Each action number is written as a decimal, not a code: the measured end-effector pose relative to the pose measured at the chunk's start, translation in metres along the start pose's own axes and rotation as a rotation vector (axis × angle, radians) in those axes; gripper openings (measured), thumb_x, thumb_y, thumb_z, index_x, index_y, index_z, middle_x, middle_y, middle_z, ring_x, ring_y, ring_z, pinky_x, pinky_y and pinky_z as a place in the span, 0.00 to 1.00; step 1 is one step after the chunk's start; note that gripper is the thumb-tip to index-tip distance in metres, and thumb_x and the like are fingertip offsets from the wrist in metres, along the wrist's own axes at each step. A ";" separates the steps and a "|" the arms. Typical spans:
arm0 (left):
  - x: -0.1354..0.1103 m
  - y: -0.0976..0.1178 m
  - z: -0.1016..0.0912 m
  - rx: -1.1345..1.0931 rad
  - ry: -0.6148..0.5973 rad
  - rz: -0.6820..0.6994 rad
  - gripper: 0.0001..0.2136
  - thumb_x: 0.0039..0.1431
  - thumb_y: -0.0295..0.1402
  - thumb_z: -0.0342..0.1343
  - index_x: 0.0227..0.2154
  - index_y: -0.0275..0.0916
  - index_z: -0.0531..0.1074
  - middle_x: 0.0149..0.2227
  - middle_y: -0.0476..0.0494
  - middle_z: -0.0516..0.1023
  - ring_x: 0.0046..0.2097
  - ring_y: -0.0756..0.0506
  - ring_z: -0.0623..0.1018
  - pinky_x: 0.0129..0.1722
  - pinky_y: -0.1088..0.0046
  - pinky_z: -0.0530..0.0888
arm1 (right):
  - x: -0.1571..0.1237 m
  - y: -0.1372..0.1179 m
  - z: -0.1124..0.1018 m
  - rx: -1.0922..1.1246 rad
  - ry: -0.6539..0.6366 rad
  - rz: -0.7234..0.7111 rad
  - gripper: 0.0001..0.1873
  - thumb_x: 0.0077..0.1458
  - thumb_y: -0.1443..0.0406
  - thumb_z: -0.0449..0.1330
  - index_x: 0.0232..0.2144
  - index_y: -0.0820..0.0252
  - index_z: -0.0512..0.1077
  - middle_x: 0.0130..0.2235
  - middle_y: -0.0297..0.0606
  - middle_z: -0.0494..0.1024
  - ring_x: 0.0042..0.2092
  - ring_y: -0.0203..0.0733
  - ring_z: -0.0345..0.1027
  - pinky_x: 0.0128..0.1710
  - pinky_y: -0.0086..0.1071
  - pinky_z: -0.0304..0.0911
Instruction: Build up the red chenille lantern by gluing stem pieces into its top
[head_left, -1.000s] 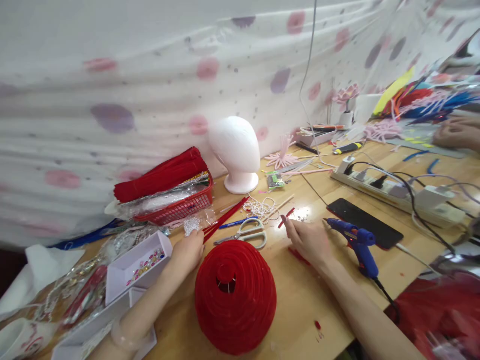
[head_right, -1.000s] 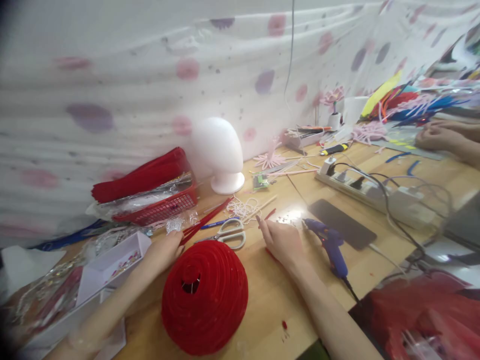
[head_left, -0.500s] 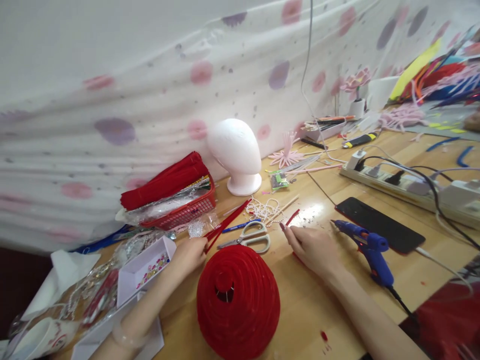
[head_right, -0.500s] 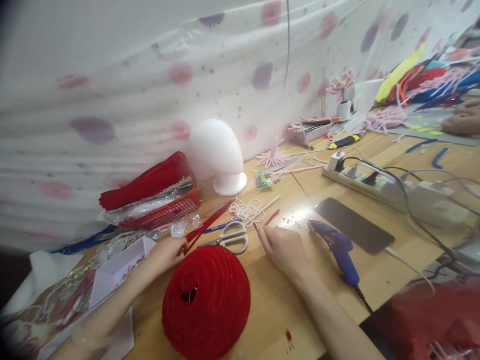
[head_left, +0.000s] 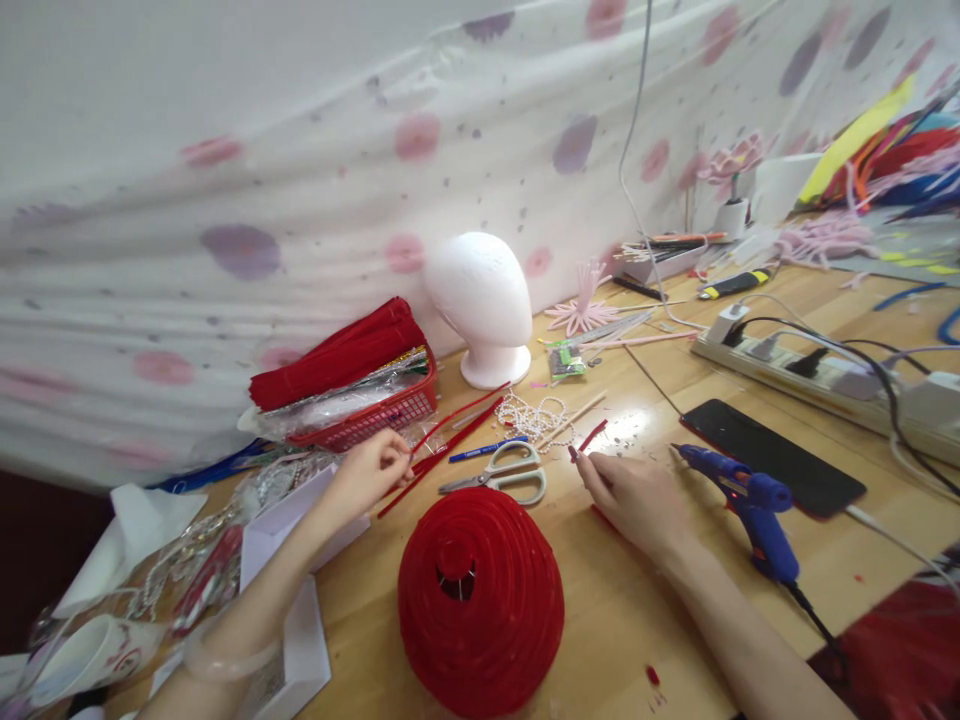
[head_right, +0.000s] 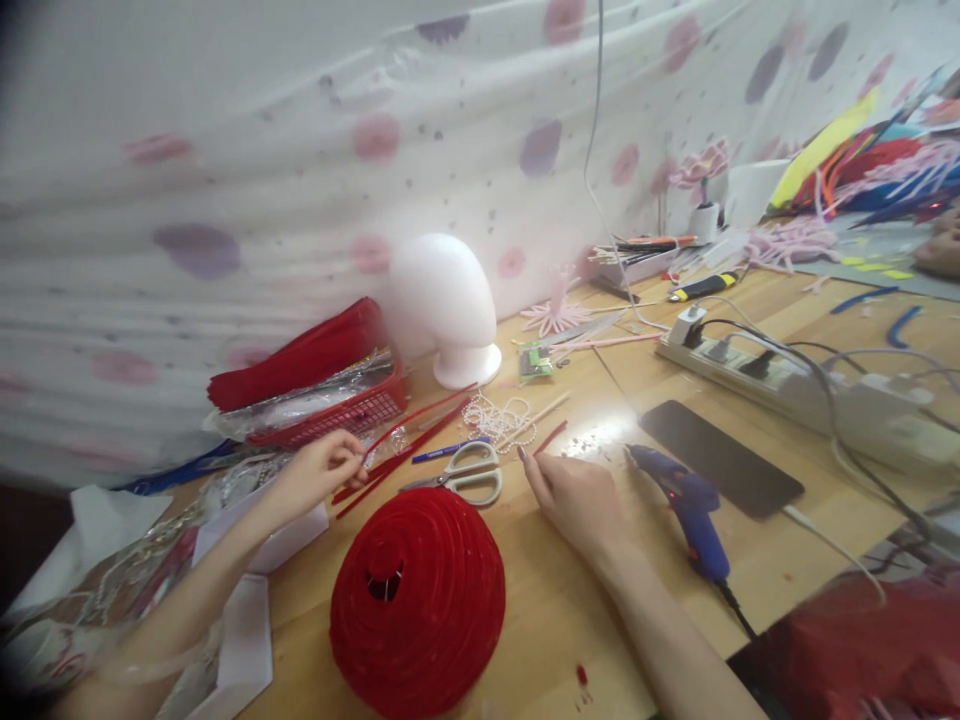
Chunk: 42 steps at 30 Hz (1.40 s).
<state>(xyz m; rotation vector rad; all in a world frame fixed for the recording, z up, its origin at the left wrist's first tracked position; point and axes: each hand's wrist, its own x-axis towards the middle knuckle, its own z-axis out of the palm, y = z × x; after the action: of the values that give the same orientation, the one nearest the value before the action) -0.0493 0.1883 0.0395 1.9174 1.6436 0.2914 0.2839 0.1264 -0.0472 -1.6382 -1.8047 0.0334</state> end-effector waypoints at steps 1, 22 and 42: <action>-0.002 0.004 -0.009 -0.076 0.046 0.030 0.12 0.69 0.37 0.48 0.50 0.36 0.67 0.37 0.46 0.79 0.37 0.47 0.81 0.43 0.65 0.78 | 0.000 0.000 0.000 0.020 -0.006 0.015 0.34 0.68 0.47 0.44 0.15 0.58 0.61 0.16 0.38 0.68 0.19 0.36 0.56 0.26 0.34 0.41; -0.063 0.077 0.013 -0.654 0.162 0.311 0.10 0.63 0.41 0.52 0.39 0.42 0.61 0.29 0.53 0.76 0.22 0.53 0.71 0.23 0.77 0.66 | 0.022 -0.128 -0.057 1.383 -0.600 0.404 0.40 0.49 0.45 0.69 0.59 0.55 0.66 0.25 0.25 0.72 0.14 0.25 0.45 0.11 0.23 0.43; -0.104 0.021 -0.034 -0.790 0.223 0.402 0.12 0.59 0.42 0.58 0.36 0.42 0.62 0.23 0.56 0.73 0.22 0.53 0.68 0.21 0.80 0.64 | 0.028 -0.085 -0.163 1.557 -0.046 0.294 0.24 0.50 0.57 0.73 0.20 0.55 0.60 0.14 0.17 0.46 0.16 0.24 0.22 0.09 0.20 0.32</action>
<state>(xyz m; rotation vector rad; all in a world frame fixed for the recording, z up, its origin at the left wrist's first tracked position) -0.0720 0.0978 0.0995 1.5858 0.9993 1.1583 0.2919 0.0662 0.1281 -0.6618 -0.9089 1.2496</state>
